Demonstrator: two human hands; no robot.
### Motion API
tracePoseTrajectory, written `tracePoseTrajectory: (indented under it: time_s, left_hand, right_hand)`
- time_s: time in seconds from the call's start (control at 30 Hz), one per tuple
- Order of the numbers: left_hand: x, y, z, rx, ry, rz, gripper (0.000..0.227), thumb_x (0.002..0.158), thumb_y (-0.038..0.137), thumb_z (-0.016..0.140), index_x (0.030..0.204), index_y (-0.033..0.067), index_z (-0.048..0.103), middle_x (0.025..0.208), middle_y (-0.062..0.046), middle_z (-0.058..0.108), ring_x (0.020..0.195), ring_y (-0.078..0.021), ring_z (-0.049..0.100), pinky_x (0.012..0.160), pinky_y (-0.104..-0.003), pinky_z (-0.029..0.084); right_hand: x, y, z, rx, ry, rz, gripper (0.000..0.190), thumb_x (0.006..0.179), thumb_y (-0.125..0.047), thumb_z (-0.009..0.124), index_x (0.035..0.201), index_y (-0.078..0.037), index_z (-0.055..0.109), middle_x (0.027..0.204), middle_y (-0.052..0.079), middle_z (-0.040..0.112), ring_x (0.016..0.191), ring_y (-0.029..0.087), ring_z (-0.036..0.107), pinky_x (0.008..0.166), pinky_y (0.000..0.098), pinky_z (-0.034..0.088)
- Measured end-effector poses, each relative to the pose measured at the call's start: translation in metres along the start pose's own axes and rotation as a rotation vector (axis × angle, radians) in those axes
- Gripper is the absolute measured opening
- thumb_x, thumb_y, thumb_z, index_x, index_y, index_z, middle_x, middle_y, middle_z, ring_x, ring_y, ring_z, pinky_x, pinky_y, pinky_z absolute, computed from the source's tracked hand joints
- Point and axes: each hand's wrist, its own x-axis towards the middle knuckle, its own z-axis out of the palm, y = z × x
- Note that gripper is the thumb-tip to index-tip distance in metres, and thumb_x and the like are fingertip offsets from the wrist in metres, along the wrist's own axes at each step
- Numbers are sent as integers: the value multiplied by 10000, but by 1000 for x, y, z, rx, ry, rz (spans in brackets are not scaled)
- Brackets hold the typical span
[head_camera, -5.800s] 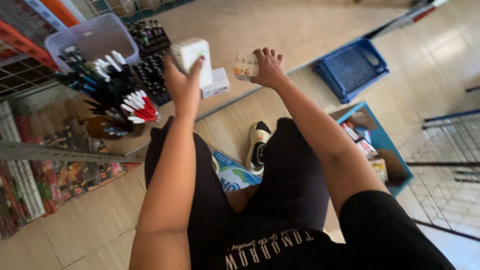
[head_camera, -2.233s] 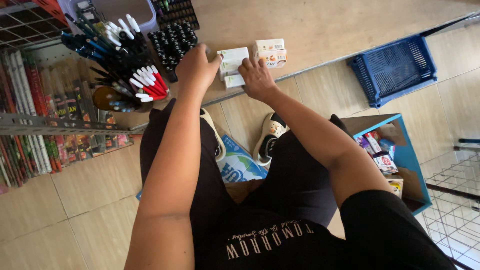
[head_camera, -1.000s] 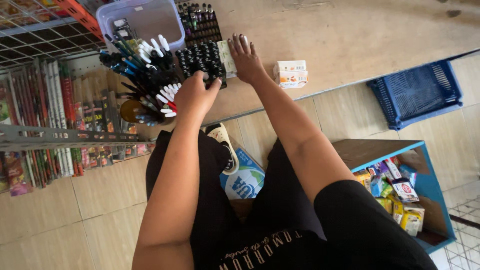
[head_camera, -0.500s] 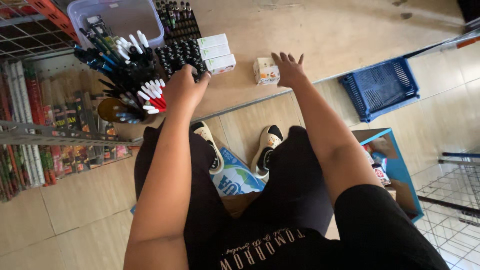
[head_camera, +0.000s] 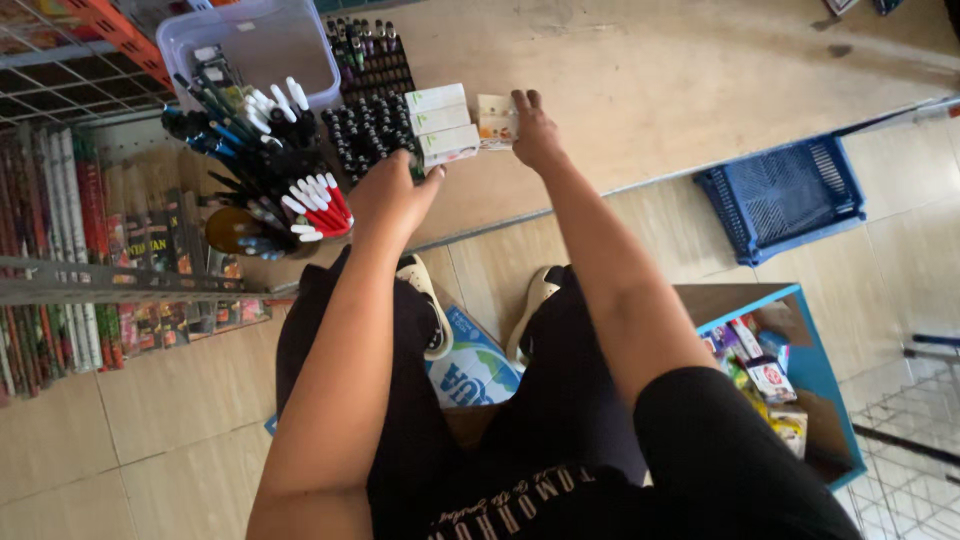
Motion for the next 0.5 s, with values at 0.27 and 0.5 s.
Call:
tracePoseTrajectory:
  time_s: [0.27,0.5]
  left_hand:
    - [4,-12,-2,75,-59,-85,556,879,594,669,1076,74,684,999,-170,731,951,-360,695,768,-504,533]
    - [4,1,-2,27,-107,-67,534,898,568,650,1099,74,689,1024,-183,738,986,-382,693,814,-515,529]
  right_hand:
    - [42,-20,5,-258,-147,22,905,834,-1,681,1620,-166,263,1697,154,231,1314,364,565,1031,622,434]
    - [36,-26,-2,-301,-75,-51,1013,811,-54,719,1630,-113,127,1687,170,136,1512,389,265,1140,743,215]
